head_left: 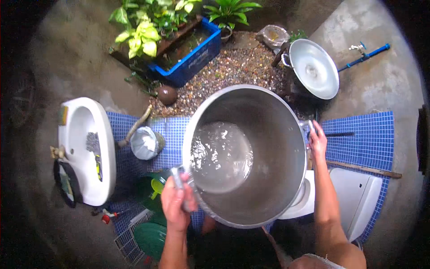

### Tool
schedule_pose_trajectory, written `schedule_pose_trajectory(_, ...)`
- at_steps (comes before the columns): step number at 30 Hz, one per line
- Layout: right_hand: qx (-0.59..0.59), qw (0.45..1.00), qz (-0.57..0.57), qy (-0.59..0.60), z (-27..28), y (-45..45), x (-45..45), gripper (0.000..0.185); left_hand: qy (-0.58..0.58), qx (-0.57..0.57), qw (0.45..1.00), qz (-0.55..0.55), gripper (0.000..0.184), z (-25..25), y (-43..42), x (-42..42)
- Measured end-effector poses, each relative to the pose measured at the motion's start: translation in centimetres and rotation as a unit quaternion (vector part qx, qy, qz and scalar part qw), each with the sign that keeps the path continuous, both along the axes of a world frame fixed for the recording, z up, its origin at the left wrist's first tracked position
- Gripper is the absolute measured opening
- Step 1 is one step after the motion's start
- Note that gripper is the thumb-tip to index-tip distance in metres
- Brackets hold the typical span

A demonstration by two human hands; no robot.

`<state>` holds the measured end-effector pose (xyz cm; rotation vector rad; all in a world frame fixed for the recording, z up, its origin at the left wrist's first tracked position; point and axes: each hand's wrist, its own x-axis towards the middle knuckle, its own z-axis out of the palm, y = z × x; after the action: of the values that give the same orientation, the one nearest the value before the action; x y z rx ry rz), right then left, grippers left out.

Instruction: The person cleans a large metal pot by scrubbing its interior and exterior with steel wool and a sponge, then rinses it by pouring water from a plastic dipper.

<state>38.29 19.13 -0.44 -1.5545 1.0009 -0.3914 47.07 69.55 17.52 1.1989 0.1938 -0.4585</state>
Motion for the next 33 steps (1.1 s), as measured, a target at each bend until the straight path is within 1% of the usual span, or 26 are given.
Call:
schedule_pose_trajectory(1, 0.003, 1.000, -0.006, -0.011, -0.4, -1.2, -2.4, 0.043, -0.042, 0.026, 0.998, -0.043, 0.067, 3.5, -3.3, 1.2)
schedule_pose_trajectory(2, 0.050, 0.998, -0.030, -0.015, -1.7, -2.4, -5.1, 0.045, -0.042, 0.027, 0.996, -0.074, 0.076, 6.3, -6.2, 1.7)
schedule_pose_trajectory(3, 0.096, 0.994, -0.056, -0.020, -2.9, -3.1, -7.1, 0.047, -0.013, 0.034, 0.994, -0.102, 0.081, 10.2, -9.5, 2.1)
schedule_pose_trajectory(4, 0.111, 0.989, -0.089, -0.027, -3.5, -3.0, -8.5, 0.046, -0.015, 0.005, 0.991, -0.133, 0.064, 13.2, -12.6, 2.0)
schedule_pose_trajectory(6, 0.170, 0.974, -0.142, -0.051, -5.9, -2.7, -11.3, 0.047, -0.064, 0.052, 0.972, -0.219, 0.052, 16.8, -17.4, 1.7)
schedule_pose_trajectory(8, 0.251, 0.947, -0.188, -0.066, -8.0, -1.5, -12.6, 0.050, -0.073, 0.071, 0.961, -0.256, 0.045, 20.6, -22.4, 0.7)
schedule_pose_trajectory(10, 0.329, 0.917, -0.207, -0.089, -7.5, 0.3, -12.3, 0.050, -0.056, 0.076, 0.950, -0.299, 0.045, 24.0, -26.4, -0.6)
schedule_pose_trajectory(11, 0.361, 0.901, -0.210, -0.122, -7.6, 1.2, -11.8, 0.051, -0.055, 0.078, 0.945, -0.314, 0.045, 25.5, -28.3, -1.2)
schedule_pose_trajectory(12, 0.390, 0.883, -0.211, -0.154, -8.0, 2.1, -11.1, 0.051, -0.052, 0.081, 0.940, -0.327, 0.046, 26.7, -30.0, -1.7)
schedule_pose_trajectory(13, 0.418, 0.865, -0.196, -0.197, -10.1, 3.0, -10.6, 0.051, -0.048, 0.062, 0.937, -0.340, 0.045, 27.3, -31.2, -2.2)
schedule_pose_trajectory(14, 0.444, 0.845, -0.181, -0.238, -12.0, 4.1, -10.0, 0.050, -0.101, 0.119, 0.914, -0.375, 0.066, 28.2, -32.6, -2.6)
schedule_pose_trajectory(15, 0.467, 0.830, -0.216, -0.216, -10.6, 5.4, -8.5, 0.050, -0.133, 0.146, 0.902, -0.383, 0.064, 29.1, -33.9, -3.5)
schedule_pose_trajectory(16, 0.490, 0.812, -0.250, -0.194, -9.0, 6.8, -6.4, 0.049, -0.153, 0.158, 0.907, -0.359, 0.060, 29.7, -35.5, -5.1)
schedule_pose_trajectory(17, 0.490, 0.814, -0.260, -0.171, -10.7, 8.4, -5.2, 0.047, -0.172, 0.172, 0.911, -0.334, 0.056, 30.4, -37.1, -6.6)
schedule_pose_trajectory(18, 0.491, 0.817, -0.264, -0.147, -11.6, 9.8, -4.2, 0.046, -0.158, 0.145, 0.918, -0.334, 0.050, 30.3, -38.0, -6.7)
schedule_pose_trajectory(19, 0.334, 0.933, -0.118, -0.066, -12.4, 11.2, -3.7, 0.048, -0.143, 0.118, 0.924, -0.334, 0.045, 30.1, -38.8, -6.8)
schedule_pose_trajectory(20, 0.273, 0.959, -0.065, -0.043, -13.0, 12.7, -2.5, 0.046, -0.138, 0.109, 0.921, -0.349, 0.043, 29.9, -39.3, -6.1)
schedule_pose_trajectory(21, 0.244, 0.969, -0.037, -0.035, -14.2, 14.6, -1.0, 0.045, -0.135, 0.110, 0.909, -0.380, 0.041, 29.6, -39.7, -4.9)
schedule_pose_trajectory(25, 0.300, 0.948, -0.034, -0.097, -17.1, 22.0, 5.3, 0.042, -0.128, 0.156, 0.860, -0.469, 0.037, 28.5, -42.6, 0.0)
schedule_pose_trajectory(26, 0.302, 0.944, -0.042, -0.127, -18.5, 23.7, 6.7, 0.041, -0.101, 0.146, 0.856, -0.485, 0.036, 28.2, -43.3, 1.0)
schedule_pose_trajectory(27, 0.254, 0.951, -0.045, -0.172, -17.1, 24.6, 7.8, 0.040, -0.087, 0.142, 0.854, -0.492, 0.035, 27.8, -43.3, 1.2)
schedule_pose_trajectory(28, 0.457, 0.863, -0.092, -0.196, -15.9, 25.3, 7.6, 0.035, -0.072, 0.138, 0.852, -0.499, 0.035, 27.4, -43.3, 1.4)
schedule_pose_trajectory(29, 0.590, 0.767, -0.133, -0.215, -12.0, 24.9, 7.0, 0.031, -0.072, 0.135, 0.852, -0.500, 0.034, 27.0, -43.1, 1.6)
schedule_pose_trajectory(30, 0.652, 0.709, -0.146, -0.225, -9.8, 25.1, 6.8, 0.029, -0.075, 0.134, 0.854, -0.498, 0.034, 26.7, -42.8, 1.8)
schedule_pose_trajectory(32, 0.691, 0.668, -0.150, -0.230, -7.8, 26.0, 6.9, 0.032, -0.090, 0.139, 0.855, -0.492, 0.033, 26.2, -42.3, 2.1)
schedule_pose_trajectory(33, 0.694, 0.663, -0.170, -0.223, -7.2, 26.5, 7.2, 0.032, -0.095, 0.142, 0.856, -0.489, 0.032, 26.0, -42.1, 2.2)
